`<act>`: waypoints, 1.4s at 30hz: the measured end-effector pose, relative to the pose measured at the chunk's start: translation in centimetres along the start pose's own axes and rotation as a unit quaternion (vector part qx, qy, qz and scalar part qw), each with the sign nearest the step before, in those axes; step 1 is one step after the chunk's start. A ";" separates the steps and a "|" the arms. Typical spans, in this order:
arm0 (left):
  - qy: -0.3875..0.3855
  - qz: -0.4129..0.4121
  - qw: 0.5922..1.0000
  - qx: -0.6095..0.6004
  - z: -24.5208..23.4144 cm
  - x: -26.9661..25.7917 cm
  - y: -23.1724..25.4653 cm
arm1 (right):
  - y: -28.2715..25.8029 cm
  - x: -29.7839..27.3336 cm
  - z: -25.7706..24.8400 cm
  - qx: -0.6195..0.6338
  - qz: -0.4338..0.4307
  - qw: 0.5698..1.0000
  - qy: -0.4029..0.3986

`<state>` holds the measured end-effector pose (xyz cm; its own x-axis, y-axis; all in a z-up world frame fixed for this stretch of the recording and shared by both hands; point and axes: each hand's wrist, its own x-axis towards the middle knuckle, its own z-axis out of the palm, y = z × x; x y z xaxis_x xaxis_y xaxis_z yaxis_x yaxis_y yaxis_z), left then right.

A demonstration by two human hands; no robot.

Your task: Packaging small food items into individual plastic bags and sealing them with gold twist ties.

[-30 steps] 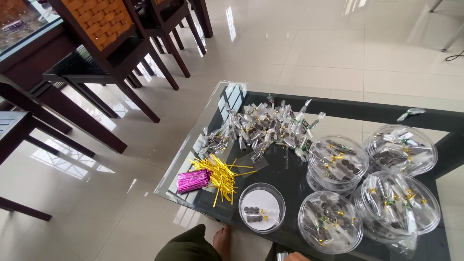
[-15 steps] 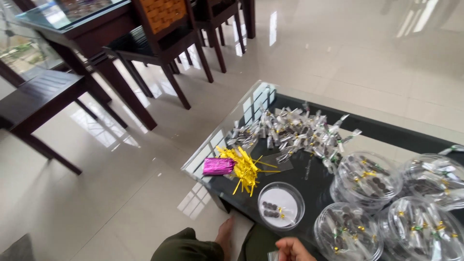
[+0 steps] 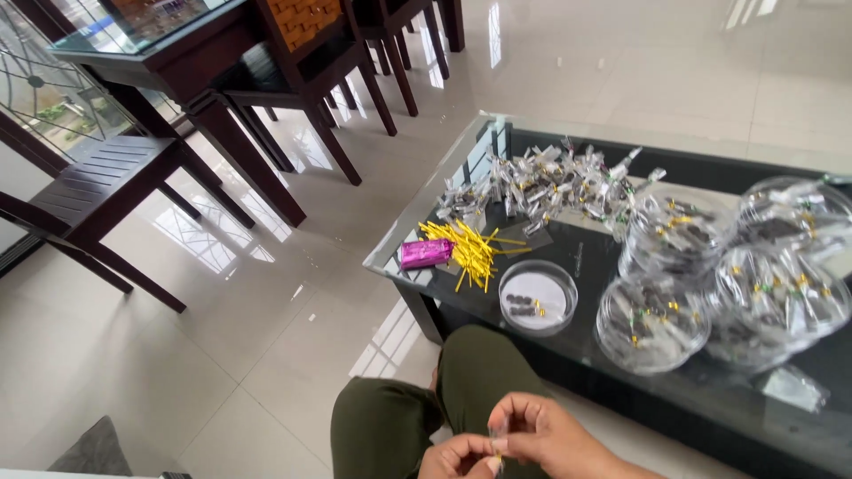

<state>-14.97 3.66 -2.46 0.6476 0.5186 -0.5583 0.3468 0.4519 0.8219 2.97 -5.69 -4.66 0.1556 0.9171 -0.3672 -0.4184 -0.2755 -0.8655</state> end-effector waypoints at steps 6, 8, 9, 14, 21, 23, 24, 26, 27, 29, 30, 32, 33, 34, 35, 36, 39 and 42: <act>0.059 0.001 0.998 0.014 1.5 -2.1 1.3 | -2.1 -3.1 1.9 -0.054 -0.079 0.994 0.045; 0.061 -0.002 0.998 0.022 1.7 -2.6 1.8 | -4.0 -4.2 2.2 -0.235 -0.165 0.957 0.033; 0.060 0.002 0.998 0.020 1.4 -2.0 1.2 | -4.3 -4.4 1.9 -0.239 -0.168 0.956 0.033; 0.036 0.010 0.978 0.206 1.6 -1.7 3.3 | -6.3 -4.6 0.7 -0.420 -0.190 0.887 -0.006; -0.003 0.081 0.996 0.040 2.4 2.7 3.7 | -7.8 -1.9 -4.0 -0.565 -0.218 0.792 0.076; 0.016 0.040 0.992 0.117 2.6 2.4 6.5 | -9.9 -0.3 -5.6 -0.565 -0.101 0.795 0.196; 0.014 0.031 0.993 0.116 2.3 3.1 6.0 | -9.9 1.4 -7.4 -0.564 -0.093 0.797 0.195; -0.006 0.010 0.993 0.114 1.7 4.4 5.5 | -9.9 5.1 -10.7 -0.600 -0.041 0.749 0.279; -0.006 0.004 0.993 0.115 1.3 5.3 4.7 | -9.8 7.0 -11.6 -0.598 -0.036 0.752 0.277; -0.033 -0.027 0.988 0.147 0.4 7.1 3.4 | -9.7 10.9 -13.5 -0.622 0.028 0.726 0.292; -0.033 -0.030 0.988 0.149 -0.4 7.4 3.7 | -9.3 12.4 -14.1 -0.620 0.031 0.728 0.291; -0.038 -0.097 0.982 0.159 -2.0 7.9 4.5 | -8.6 15.3 -15.2 -0.613 0.067 0.739 0.272; -0.038 -0.100 0.981 0.159 -3.1 8.0 4.7 | -8.3 16.2 -15.4 -0.612 0.070 0.740 0.271; 0.002 -0.114 0.980 0.163 -4.1 8.1 4.9 | -7.9 17.0 -15.6 -0.634 0.094 0.725 0.250; 0.041 -0.124 0.977 0.168 -5.0 8.7 5.1 | -7.7 17.8 -16.1 -0.657 0.116 0.708 0.233; 0.039 -0.123 0.977 0.168 -8.2 10.6 1.9 | -7.7 17.8 -16.1 -0.657 0.117 0.707 0.235; 0.017 -0.099 0.993 0.060 -16.9 22.3 -9.3 | -9.4 17.3 -15.1 -0.664 0.127 0.701 0.226; 0.316 -0.139 0.931 0.121 -20.3 36.5 -20.3 | -13.7 17.1 -14.0 -0.577 0.118 0.755 0.288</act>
<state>-12.19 28.15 -41.84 0.0092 0.7638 -0.6454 0.6332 0.4952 0.5949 23.84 9.77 -3.87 0.7016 0.6172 -0.3563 0.5110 -0.7842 -0.3521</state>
